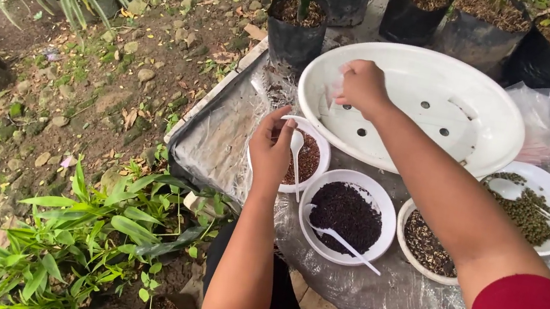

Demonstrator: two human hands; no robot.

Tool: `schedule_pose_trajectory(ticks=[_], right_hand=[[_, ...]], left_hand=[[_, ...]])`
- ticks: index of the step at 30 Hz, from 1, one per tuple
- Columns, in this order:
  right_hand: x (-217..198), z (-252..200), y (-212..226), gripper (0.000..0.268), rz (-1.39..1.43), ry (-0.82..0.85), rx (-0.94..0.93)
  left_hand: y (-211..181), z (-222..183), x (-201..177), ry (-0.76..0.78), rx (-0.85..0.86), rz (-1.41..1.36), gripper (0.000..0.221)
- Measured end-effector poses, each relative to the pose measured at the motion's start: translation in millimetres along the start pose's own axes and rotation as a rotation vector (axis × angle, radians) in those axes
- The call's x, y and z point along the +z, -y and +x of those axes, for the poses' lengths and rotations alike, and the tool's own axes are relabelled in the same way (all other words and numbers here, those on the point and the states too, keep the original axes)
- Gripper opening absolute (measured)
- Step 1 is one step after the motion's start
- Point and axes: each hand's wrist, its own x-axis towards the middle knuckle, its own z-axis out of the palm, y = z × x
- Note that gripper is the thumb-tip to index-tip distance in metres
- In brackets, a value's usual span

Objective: A person is filling small plastic bags with different types of seeds from bowls using a spoon at a table.

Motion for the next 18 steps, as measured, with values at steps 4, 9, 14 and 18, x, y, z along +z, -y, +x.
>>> schedule_pose_trajectory(ticks=[4,9,14,18], right_hand=[[5.5,7.2,2.4,0.036,-0.16,0.031,-0.059],[12.8,-3.5,11.3,0.031,-0.421,0.07,-0.193],[10.0,-9.1,16.7,0.029,-0.635,0.032,-0.336],[32.3,47.4,-38.3,0.033,-0.581,0.231,-0.395]], left_hand=[[3.2,-0.9,0.1,0.001,-0.013,-0.001,0.025],[5.0,-1.5,2.0,0.0,-0.002,-0.004,0.024],[7.7,-1.7,3.3,0.007,-0.001,0.0,0.025],[-0.8,-5.8,3.3,0.005,0.003,-0.018,0.026]])
